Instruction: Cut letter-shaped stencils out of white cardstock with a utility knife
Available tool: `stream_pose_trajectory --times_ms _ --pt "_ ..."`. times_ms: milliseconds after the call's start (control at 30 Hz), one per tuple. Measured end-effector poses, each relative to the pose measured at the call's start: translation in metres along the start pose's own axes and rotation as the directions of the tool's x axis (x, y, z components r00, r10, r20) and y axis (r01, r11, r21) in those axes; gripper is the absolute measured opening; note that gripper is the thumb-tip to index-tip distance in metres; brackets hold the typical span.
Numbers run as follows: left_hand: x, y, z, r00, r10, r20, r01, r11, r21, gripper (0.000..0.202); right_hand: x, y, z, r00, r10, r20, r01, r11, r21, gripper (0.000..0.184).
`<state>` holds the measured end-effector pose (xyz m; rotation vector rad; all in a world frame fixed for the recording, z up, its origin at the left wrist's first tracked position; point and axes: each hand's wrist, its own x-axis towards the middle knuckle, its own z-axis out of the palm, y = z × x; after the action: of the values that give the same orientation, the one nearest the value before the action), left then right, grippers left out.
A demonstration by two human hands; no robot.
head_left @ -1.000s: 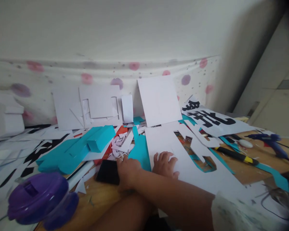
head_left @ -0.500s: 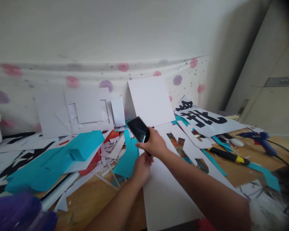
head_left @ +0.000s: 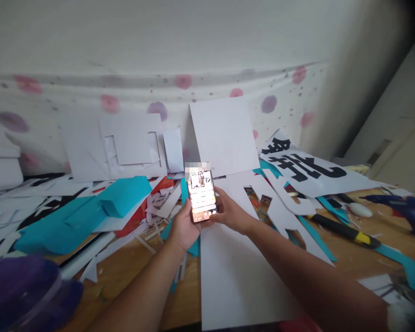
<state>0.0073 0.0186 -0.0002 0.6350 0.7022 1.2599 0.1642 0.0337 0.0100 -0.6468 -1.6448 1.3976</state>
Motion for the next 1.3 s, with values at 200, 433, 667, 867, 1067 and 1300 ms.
stream_pose_trajectory --times_ms 200,433,667,867,1067,1300 --pt "-0.001 -0.004 0.000 0.999 0.003 0.038 -0.003 1.000 -0.009 0.046 -0.001 0.004 -0.001 0.996 0.048 -0.078 -0.054 0.996 -0.065 0.077" --pt "-0.002 -0.003 0.002 0.999 -0.013 0.034 0.013 1.000 -0.011 0.049 0.008 0.005 -0.006 0.967 0.128 -0.222 -0.154 0.983 -0.100 0.039" --pt "-0.001 -0.004 0.000 0.999 -0.035 -0.015 0.034 0.999 -0.039 0.045 0.010 0.006 -0.003 0.974 0.151 -0.168 -0.178 0.972 -0.154 0.049" --pt "0.000 -0.006 0.000 0.998 -0.051 -0.046 0.049 0.997 -0.052 0.041 0.011 0.020 -0.003 0.971 0.102 -0.217 -0.163 0.944 -0.286 0.065" --pt "0.000 -0.002 0.001 0.995 -0.062 -0.078 0.060 0.998 -0.030 0.041 0.013 0.024 -0.001 0.975 0.089 -0.203 -0.154 0.930 -0.334 0.065" --pt "0.003 0.006 0.000 0.988 -0.027 -0.154 0.030 0.999 0.019 0.050 0.017 0.015 -0.001 0.973 0.110 -0.201 -0.181 0.909 -0.377 0.077"
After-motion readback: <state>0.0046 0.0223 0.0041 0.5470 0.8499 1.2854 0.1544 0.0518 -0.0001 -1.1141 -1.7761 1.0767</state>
